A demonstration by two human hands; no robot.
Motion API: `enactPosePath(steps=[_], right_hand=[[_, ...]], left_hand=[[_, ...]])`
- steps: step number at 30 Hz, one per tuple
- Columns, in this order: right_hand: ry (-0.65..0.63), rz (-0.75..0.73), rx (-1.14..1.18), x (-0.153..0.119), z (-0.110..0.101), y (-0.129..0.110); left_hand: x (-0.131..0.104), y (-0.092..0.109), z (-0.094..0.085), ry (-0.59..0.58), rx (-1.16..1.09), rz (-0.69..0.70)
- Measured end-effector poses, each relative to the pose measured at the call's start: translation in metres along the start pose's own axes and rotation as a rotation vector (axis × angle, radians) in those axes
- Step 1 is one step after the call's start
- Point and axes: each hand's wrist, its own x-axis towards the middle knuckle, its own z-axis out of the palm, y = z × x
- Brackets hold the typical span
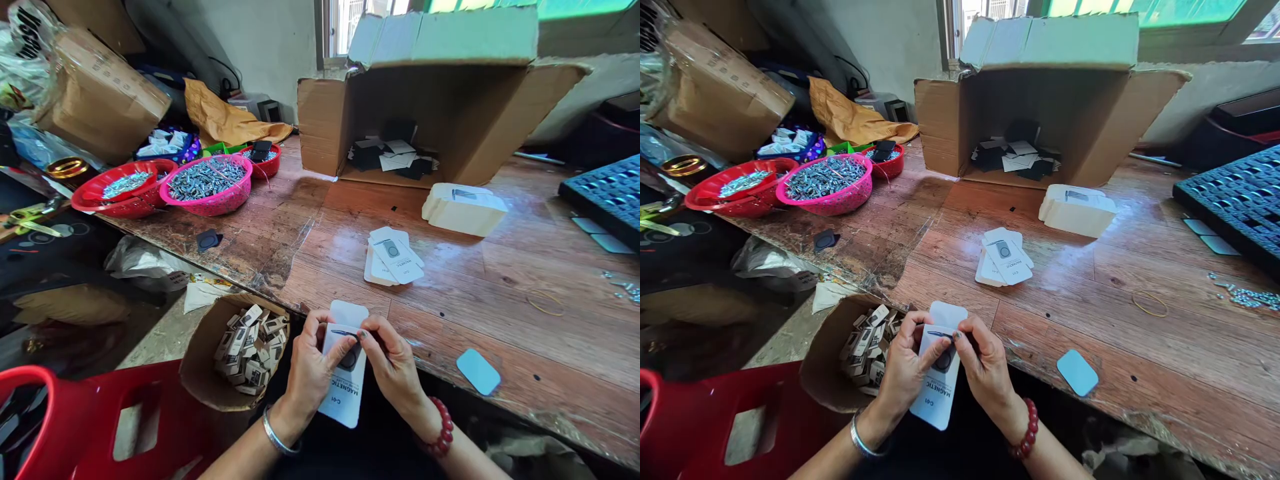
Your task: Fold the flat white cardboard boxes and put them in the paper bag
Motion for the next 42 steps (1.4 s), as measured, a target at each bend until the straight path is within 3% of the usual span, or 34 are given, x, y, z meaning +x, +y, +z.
enactPosePath(steps=[5, 8, 12, 18, 20, 24, 37, 42], right_hand=[[-0.071, 0.039, 0.018, 0.004, -0.006, -0.006], [-0.092, 0.199, 0.158, 0.010, -0.012, -0.012], [-0.224, 0.396, 0.274, 0.017, -0.019, -0.016], [-0.188, 0.205, 0.054, 0.016, -0.023, -0.011], [-0.239, 0.168, -0.030, 0.015, -0.025, -0.013], [-0.378, 0.187, -0.097, 0.017, -0.030, -0.021], [-0.474, 0.378, 0.030, 0.023, -0.040, -0.019], [-0.442, 0.257, -0.097, 0.017, -0.036, -0.020]], left_hand=[[0.003, 0.005, -0.004, -0.084, -0.092, 0.012], [0.005, 0.007, -0.008, -0.144, -0.119, 0.006], [0.003, 0.003, -0.010, -0.135, -0.042, 0.011], [0.003, 0.003, -0.005, -0.060, -0.221, -0.099], [0.004, 0.004, -0.006, -0.074, -0.244, -0.126], [0.004, 0.002, -0.009, -0.150, -0.232, -0.121], [-0.013, -0.009, -0.011, -0.268, -0.054, -0.124], [-0.019, -0.013, -0.008, -0.251, -0.107, -0.149]])
